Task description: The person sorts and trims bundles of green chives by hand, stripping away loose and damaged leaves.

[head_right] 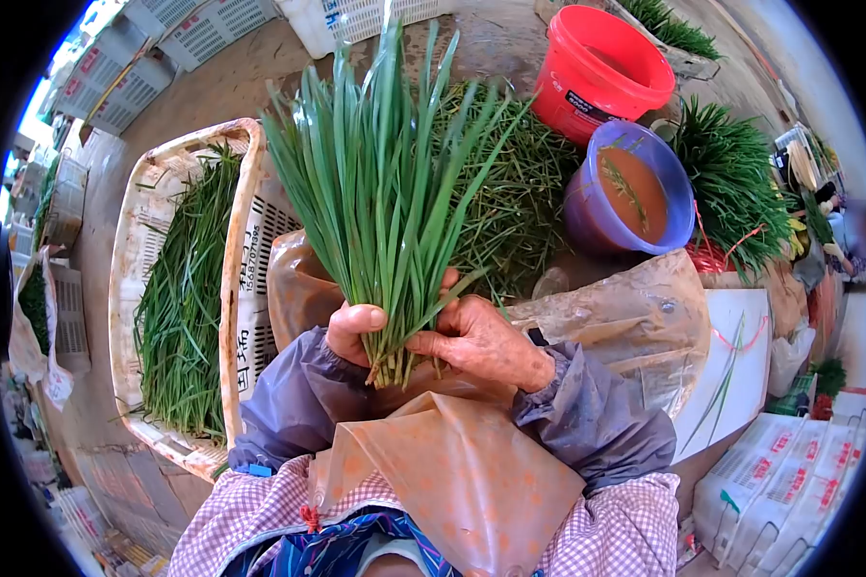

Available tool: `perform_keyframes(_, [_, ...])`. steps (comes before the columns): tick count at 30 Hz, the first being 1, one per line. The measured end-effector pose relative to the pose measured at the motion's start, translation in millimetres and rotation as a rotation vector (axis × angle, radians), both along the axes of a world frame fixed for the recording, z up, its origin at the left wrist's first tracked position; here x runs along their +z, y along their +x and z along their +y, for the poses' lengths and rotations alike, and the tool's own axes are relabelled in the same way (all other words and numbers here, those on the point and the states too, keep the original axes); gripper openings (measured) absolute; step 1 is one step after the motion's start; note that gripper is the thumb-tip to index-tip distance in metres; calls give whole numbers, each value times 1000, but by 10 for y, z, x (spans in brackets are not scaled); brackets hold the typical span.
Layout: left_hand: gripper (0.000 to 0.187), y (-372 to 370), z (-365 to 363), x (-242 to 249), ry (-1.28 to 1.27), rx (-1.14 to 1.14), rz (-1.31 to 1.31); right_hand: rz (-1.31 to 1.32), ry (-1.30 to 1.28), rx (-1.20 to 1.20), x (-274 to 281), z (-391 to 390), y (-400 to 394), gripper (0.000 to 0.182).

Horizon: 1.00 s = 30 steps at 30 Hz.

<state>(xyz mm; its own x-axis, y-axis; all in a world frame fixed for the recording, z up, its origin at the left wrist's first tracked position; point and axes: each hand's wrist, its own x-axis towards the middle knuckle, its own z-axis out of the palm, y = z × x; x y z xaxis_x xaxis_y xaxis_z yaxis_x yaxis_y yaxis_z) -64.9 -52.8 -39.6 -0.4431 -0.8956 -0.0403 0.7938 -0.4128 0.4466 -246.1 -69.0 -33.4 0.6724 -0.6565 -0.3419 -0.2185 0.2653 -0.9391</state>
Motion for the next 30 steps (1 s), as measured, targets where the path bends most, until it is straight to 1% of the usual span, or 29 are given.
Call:
perform_keyframes(1, [69, 13, 0, -61, -7, -2, 6, 10, -49, 4, 14, 3, 2, 27])
perform_keyframes(3, [68, 40, 15, -182, -18, -7, 17, 110, -273, 39, 135, -15, -13, 27])
perform_keyframes(4, [66, 37, 41, -100, 62, 7, 8, 104, -343, 95, 204, -36, -43, 27])
perform_keyframes(6, [66, 61, 52, -156, 130, -21, 33, 93, -479, 215, 328, -90, -131, 27])
perform_keyframes(7, [66, 68, 53, -172, 164, -31, 48, 51, -297, 119, 361, -109, -133, 27])
perform_keyframes(9, [64, 36, 27, -175, 89, 75, -54, -26, 66, -75, 405, -154, -143, 28])
perform_keyframes(10, [63, 14, 13, -171, 64, 112, -93, -32, 113, -151, 422, -203, -140, 26])
perform_keyframes(11, [62, -13, 3, -156, 39, 148, -132, -53, 118, -216, 411, -213, -111, 24])
perform_keyframes(12, [56, -59, -1, 56, 41, 142, -131, -75, 123, -280, 381, -215, -51, 23])
perform_keyframes(15, [51, -1, -24, -22, 57, 194, -280, -185, 69, -449, 227, -171, 82, 16])
perform_keyframes(17, [54, 1, -11, -79, 57, 238, -348, -252, 56, -537, 147, -179, 111, 15])
perform_keyframes(18, [53, -2, -14, -113, 55, 242, -355, -279, 119, -503, 170, -214, 87, 13])
perform_keyframes(20, [51, 1, -6, -123, 97, 234, -394, -271, 114, -505, 129, -234, 88, 11])
perform_keyframes(21, [51, -8, -8, -128, 93, 223, -371, -269, 108, -506, 119, -243, 86, 10])
perform_keyframes(24, [50, -6, -32, -128, 94, 214, -319, -250, -108, -494, 187, -236, 109, 5])
perform_keyframes(26, [47, -10, -21, -147, 133, 254, -287, -391, -123, -534, 246, -172, 99, 3])
perform_keyframes(27, [47, 4, -29, -190, 132, 209, -203, -460, -129, -553, 279, -146, 73, 4])
perform_keyframes(29, [49, -21, -25, -72, 157, 278, -210, -556, -131, -561, 371, -149, -12, 6])
perform_keyframes(30, [50, -23, -21, -72, 155, 279, -201, -681, -99, -588, 427, -171, -36, 9])
